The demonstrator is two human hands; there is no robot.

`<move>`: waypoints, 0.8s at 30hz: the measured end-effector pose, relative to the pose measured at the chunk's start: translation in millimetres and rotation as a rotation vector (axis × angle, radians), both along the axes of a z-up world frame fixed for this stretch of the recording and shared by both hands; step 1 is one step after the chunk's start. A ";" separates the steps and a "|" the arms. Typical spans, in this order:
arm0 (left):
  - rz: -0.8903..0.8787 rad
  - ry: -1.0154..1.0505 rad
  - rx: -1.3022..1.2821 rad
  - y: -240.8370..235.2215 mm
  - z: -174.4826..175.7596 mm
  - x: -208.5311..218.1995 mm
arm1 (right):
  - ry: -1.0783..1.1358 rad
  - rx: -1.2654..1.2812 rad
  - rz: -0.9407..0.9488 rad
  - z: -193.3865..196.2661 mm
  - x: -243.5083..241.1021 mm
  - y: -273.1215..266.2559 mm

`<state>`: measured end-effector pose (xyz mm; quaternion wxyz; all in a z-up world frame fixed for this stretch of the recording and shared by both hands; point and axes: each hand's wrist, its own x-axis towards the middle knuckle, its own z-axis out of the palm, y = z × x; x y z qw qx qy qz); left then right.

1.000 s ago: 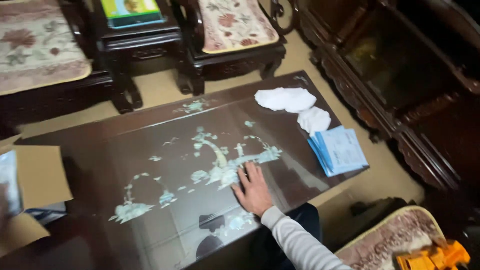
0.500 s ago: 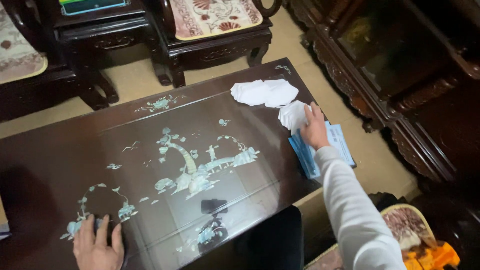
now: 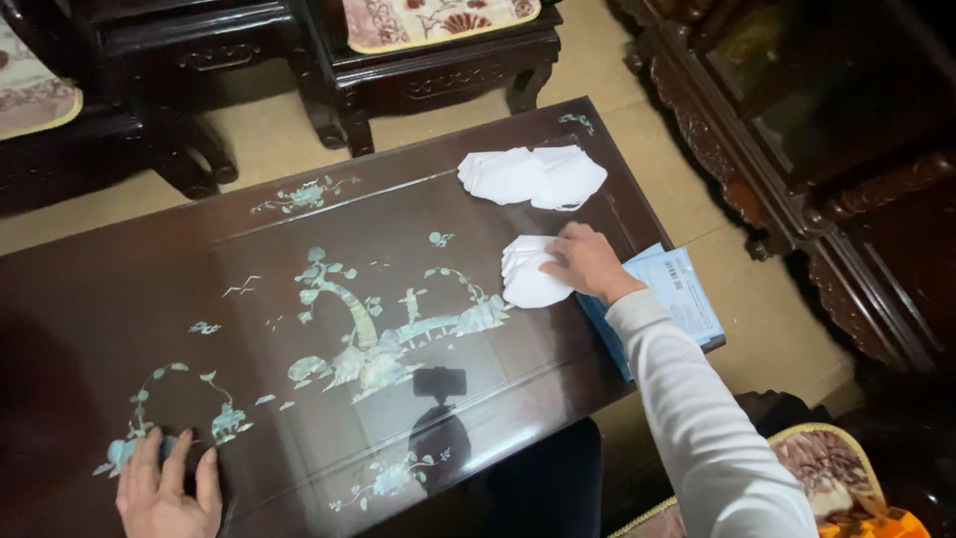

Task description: Packaging individual face masks into plastic bags

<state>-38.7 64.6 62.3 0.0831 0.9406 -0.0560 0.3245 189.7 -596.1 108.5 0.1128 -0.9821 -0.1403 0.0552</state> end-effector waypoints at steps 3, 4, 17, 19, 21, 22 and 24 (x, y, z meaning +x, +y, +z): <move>0.063 0.037 0.025 -1.2 -1.1 -4.1 | 0.082 0.018 -0.013 -4.4 7.6 13.9; 0.104 0.061 0.033 -3.1 0.7 -6.8 | 0.174 0.016 -0.034 -3.9 10.6 17.8; 0.107 0.052 -0.031 -6.8 13.7 -2.0 | 0.371 0.161 -0.370 49.4 -56.7 105.8; 0.036 0.047 -0.111 -2.4 12.4 2.0 | 0.401 0.750 -0.529 63.6 -87.7 145.8; 0.103 0.272 -0.575 -54.7 48.2 -1.9 | 0.386 0.978 -0.571 42.5 -117.1 201.3; 0.142 0.489 -1.053 -78.1 64.6 -0.2 | 0.364 1.203 -0.635 31.4 -130.7 231.5; 0.103 0.585 -1.379 -130.5 88.0 -6.6 | 0.413 1.353 -0.643 45.5 -160.2 305.1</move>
